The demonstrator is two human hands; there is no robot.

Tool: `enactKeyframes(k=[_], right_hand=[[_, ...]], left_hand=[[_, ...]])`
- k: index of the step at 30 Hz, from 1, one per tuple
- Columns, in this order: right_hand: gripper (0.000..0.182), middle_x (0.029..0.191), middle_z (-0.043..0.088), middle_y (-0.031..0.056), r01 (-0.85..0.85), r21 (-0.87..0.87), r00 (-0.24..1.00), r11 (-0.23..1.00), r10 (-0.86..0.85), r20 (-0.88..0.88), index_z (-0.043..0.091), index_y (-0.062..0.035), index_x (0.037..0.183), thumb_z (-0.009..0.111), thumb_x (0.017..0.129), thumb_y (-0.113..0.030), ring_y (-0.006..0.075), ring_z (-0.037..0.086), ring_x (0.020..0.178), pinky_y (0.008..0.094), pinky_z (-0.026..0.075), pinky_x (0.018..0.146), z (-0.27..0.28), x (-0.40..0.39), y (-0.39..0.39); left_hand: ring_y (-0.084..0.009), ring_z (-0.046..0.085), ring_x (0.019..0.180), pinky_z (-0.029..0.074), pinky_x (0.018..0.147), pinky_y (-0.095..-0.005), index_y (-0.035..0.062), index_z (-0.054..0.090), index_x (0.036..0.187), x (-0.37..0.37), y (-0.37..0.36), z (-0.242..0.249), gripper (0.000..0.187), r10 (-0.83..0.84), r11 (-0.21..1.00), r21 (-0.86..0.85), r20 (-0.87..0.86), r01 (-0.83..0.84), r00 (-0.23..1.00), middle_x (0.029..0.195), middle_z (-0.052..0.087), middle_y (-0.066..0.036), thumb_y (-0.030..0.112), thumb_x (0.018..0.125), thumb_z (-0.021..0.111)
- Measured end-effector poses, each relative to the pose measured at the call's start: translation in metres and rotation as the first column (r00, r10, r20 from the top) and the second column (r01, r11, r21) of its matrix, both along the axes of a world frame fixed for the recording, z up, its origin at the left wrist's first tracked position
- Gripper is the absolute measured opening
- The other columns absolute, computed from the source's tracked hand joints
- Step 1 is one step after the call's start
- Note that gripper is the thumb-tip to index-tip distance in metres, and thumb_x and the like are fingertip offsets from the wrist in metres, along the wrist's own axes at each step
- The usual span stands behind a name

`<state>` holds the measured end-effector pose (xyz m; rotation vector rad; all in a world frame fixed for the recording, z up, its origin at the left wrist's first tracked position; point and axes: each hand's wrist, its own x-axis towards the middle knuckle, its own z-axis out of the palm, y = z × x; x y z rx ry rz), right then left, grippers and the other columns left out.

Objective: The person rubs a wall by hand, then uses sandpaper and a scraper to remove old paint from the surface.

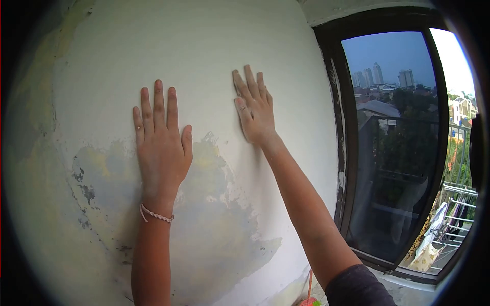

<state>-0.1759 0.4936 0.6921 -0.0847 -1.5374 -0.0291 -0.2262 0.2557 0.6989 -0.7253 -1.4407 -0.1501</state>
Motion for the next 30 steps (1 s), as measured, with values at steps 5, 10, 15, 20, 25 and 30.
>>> enactKeyframes(k=[5,10,15,20,25,30], right_hand=[[0.060,0.174,0.021,0.0078,0.012,-0.034,0.998,0.999,-0.014,-0.063,0.031,-0.0290,0.165,0.018,0.111,-0.051,0.0419,0.014,0.159,0.0567,0.018,0.128,0.041,-0.003,0.047],[0.059,0.174,0.020,0.0053,0.066,-0.045,0.996,0.997,-0.069,-0.061,0.028,-0.0320,0.165,0.018,0.111,-0.052,0.0400,0.014,0.159,0.0560,0.017,0.128,0.078,0.001,0.091],[0.055,0.175,0.017,0.0027,0.084,-0.090,0.994,0.992,-0.090,-0.064,0.022,-0.0338,0.167,0.021,0.112,-0.044,0.0380,0.014,0.160,0.0527,0.018,0.129,0.097,0.001,0.110],[0.055,0.174,0.019,0.0039,0.057,-0.131,0.993,0.990,-0.070,-0.100,0.024,-0.0307,0.167,0.029,0.112,-0.038,0.0390,0.015,0.159,0.0521,0.018,0.129,0.093,-0.003,0.107],[0.057,0.172,0.025,0.0126,0.017,-0.227,0.988,0.974,-0.051,-0.148,0.029,-0.0204,0.166,0.034,0.111,-0.036,0.0450,0.019,0.157,0.0539,0.021,0.126,0.060,-0.010,0.067],[0.060,0.171,0.020,0.0208,0.042,-0.305,0.990,0.951,-0.080,-0.115,0.025,-0.0117,0.166,0.036,0.110,-0.032,0.0490,0.017,0.156,0.0552,0.022,0.125,0.037,-0.020,-0.002]], left_hand=[[-0.0307,0.012,0.161,0.015,0.131,-0.0495,0.0113,0.024,0.166,-0.010,0.007,0.036,0.069,0.023,0.998,-0.048,-0.089,-0.027,0.996,0.175,0.016,-0.009,0.031,0.106,0.051],[-0.0311,0.016,0.160,0.018,0.130,-0.0493,0.0126,0.023,0.166,-0.013,0.022,0.073,0.067,0.106,0.994,0.001,-0.128,-0.107,0.986,0.174,0.017,-0.008,0.034,0.108,0.048],[-0.0280,0.021,0.159,0.021,0.130,-0.0462,0.0129,0.024,0.166,-0.020,0.024,0.116,0.065,0.145,0.989,0.020,-0.187,-0.144,0.972,0.173,0.023,-0.005,0.035,0.109,0.046],[-0.0262,0.026,0.158,0.023,0.130,-0.0444,0.0131,0.027,0.165,-0.026,0.003,0.125,0.062,0.099,0.995,0.027,-0.209,-0.096,0.973,0.171,0.029,-0.002,0.030,0.108,0.047],[-0.0284,0.039,0.151,0.036,0.123,-0.0449,0.0105,0.043,0.157,-0.019,-0.014,0.099,0.057,0.066,0.994,0.098,-0.192,-0.047,0.979,0.164,0.042,-0.005,0.016,0.101,0.051],[-0.0296,0.050,0.142,0.044,0.114,-0.0453,0.0086,0.055,0.147,-0.017,-0.020,0.086,0.052,-0.004,0.997,0.078,-0.217,0.021,0.976,0.151,0.056,-0.008,0.011,0.095,0.054]])
